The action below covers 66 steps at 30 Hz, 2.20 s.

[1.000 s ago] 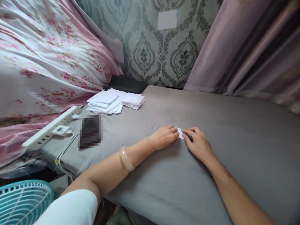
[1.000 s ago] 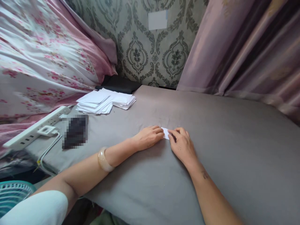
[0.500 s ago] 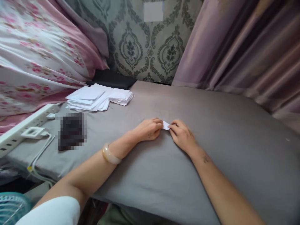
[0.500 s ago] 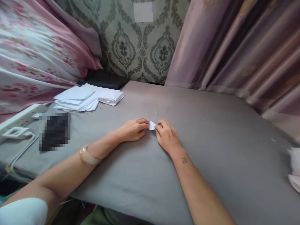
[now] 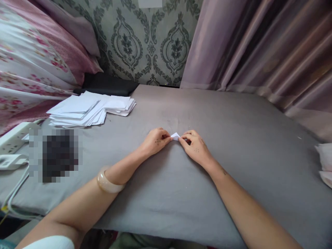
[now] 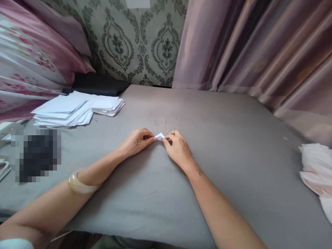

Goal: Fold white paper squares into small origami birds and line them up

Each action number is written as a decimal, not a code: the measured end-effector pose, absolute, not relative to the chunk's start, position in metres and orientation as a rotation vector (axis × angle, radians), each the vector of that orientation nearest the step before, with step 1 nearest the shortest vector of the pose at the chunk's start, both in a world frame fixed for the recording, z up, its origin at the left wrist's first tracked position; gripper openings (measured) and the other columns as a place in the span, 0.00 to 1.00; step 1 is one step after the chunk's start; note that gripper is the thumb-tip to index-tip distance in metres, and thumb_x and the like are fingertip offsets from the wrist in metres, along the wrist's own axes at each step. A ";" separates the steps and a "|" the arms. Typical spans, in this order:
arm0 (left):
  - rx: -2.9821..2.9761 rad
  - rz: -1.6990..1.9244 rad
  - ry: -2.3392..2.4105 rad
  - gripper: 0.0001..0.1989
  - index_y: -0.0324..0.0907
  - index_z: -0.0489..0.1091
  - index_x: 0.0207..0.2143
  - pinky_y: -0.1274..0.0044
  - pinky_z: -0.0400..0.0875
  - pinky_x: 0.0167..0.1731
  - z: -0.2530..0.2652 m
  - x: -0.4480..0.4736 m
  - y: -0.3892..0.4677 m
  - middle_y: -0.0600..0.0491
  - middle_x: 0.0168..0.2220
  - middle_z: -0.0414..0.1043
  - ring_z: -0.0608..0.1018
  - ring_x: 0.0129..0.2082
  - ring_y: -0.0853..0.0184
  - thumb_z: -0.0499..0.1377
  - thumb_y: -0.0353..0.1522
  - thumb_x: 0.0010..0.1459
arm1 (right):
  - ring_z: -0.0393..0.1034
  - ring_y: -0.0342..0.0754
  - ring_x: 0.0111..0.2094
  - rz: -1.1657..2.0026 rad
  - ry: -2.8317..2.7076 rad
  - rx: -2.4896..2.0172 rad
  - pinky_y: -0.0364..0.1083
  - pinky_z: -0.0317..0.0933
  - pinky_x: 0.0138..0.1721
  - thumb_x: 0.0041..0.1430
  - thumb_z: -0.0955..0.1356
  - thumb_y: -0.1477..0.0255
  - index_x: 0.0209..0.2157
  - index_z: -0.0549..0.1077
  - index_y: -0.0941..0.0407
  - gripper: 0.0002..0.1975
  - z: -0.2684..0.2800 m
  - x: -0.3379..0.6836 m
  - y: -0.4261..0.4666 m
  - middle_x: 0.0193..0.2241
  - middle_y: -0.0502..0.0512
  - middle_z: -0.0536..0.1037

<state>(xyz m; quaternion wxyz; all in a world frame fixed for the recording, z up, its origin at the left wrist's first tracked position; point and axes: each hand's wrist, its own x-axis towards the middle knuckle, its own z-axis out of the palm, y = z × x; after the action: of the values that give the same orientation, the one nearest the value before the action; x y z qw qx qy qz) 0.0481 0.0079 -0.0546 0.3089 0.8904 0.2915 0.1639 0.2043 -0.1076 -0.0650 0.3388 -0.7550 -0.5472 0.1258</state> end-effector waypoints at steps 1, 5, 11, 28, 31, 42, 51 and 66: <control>2.322 0.425 0.790 0.11 0.40 0.76 0.32 0.78 0.64 0.31 -0.053 0.048 0.008 0.51 0.31 0.72 0.72 0.29 0.69 0.57 0.37 0.58 | 0.70 0.44 0.33 0.349 -1.391 -1.960 0.47 0.62 0.39 0.60 0.65 0.65 0.32 0.76 0.54 0.10 -0.065 0.205 -0.106 0.41 0.54 0.73; 2.291 0.412 0.874 0.11 0.39 0.77 0.32 0.78 0.64 0.31 -0.048 0.051 0.006 0.51 0.31 0.72 0.72 0.29 0.69 0.57 0.36 0.59 | 0.69 0.44 0.32 0.355 -1.317 -1.976 0.47 0.62 0.40 0.58 0.66 0.65 0.28 0.75 0.55 0.10 -0.066 0.204 -0.103 0.41 0.54 0.73; 2.259 0.426 1.009 0.10 0.39 0.76 0.30 0.77 0.66 0.32 -0.047 0.057 0.003 0.51 0.30 0.72 0.72 0.28 0.69 0.59 0.35 0.56 | 0.68 0.44 0.31 0.321 -1.271 -2.045 0.48 0.63 0.40 0.57 0.66 0.65 0.24 0.71 0.56 0.11 -0.066 0.202 -0.099 0.40 0.55 0.72; 2.270 0.497 1.017 0.08 0.38 0.70 0.33 0.71 0.68 0.41 -0.065 0.055 0.007 0.48 0.38 0.65 0.71 0.36 0.65 0.61 0.35 0.55 | 0.67 0.43 0.29 0.347 -1.243 -2.017 0.49 0.63 0.38 0.53 0.69 0.64 0.22 0.70 0.55 0.11 -0.070 0.209 -0.097 0.38 0.55 0.71; 2.292 0.504 0.987 0.06 0.38 0.70 0.35 0.71 0.67 0.43 -0.066 0.054 0.009 0.48 0.39 0.64 0.70 0.38 0.65 0.60 0.32 0.56 | 0.67 0.42 0.29 0.386 -1.250 -2.022 0.47 0.62 0.38 0.52 0.70 0.66 0.24 0.71 0.55 0.09 -0.067 0.211 -0.098 0.37 0.53 0.70; 2.220 0.393 0.954 0.04 0.39 0.73 0.32 0.74 0.67 0.37 -0.063 0.056 0.018 0.50 0.35 0.65 0.69 0.32 0.68 0.58 0.30 0.54 | 0.66 0.42 0.30 0.423 -1.328 -2.010 0.45 0.62 0.37 0.53 0.69 0.71 0.27 0.74 0.55 0.03 -0.062 0.218 -0.101 0.36 0.53 0.70; 2.200 0.382 0.865 0.07 0.38 0.74 0.31 0.76 0.68 0.36 -0.059 0.051 0.021 0.51 0.34 0.66 0.70 0.31 0.70 0.57 0.29 0.52 | 0.66 0.42 0.31 0.444 -1.366 -1.993 0.45 0.62 0.39 0.52 0.68 0.72 0.28 0.75 0.55 0.03 -0.061 0.221 -0.102 0.36 0.53 0.71; 2.162 0.330 0.685 0.13 0.43 0.78 0.32 0.79 0.66 0.30 -0.050 0.047 0.015 0.52 0.36 0.70 0.69 0.29 0.71 0.54 0.29 0.49 | 0.69 0.44 0.31 0.606 -1.189 -1.812 0.45 0.63 0.36 0.55 0.65 0.64 0.33 0.76 0.55 0.12 -0.061 0.227 -0.110 0.31 0.53 0.77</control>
<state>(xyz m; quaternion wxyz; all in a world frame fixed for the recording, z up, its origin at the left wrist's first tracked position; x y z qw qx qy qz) 0.0468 0.0151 -0.0503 0.4122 0.8594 0.2724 0.1313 0.2272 -0.1100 -0.0606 0.4311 -0.7265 -0.4768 0.2429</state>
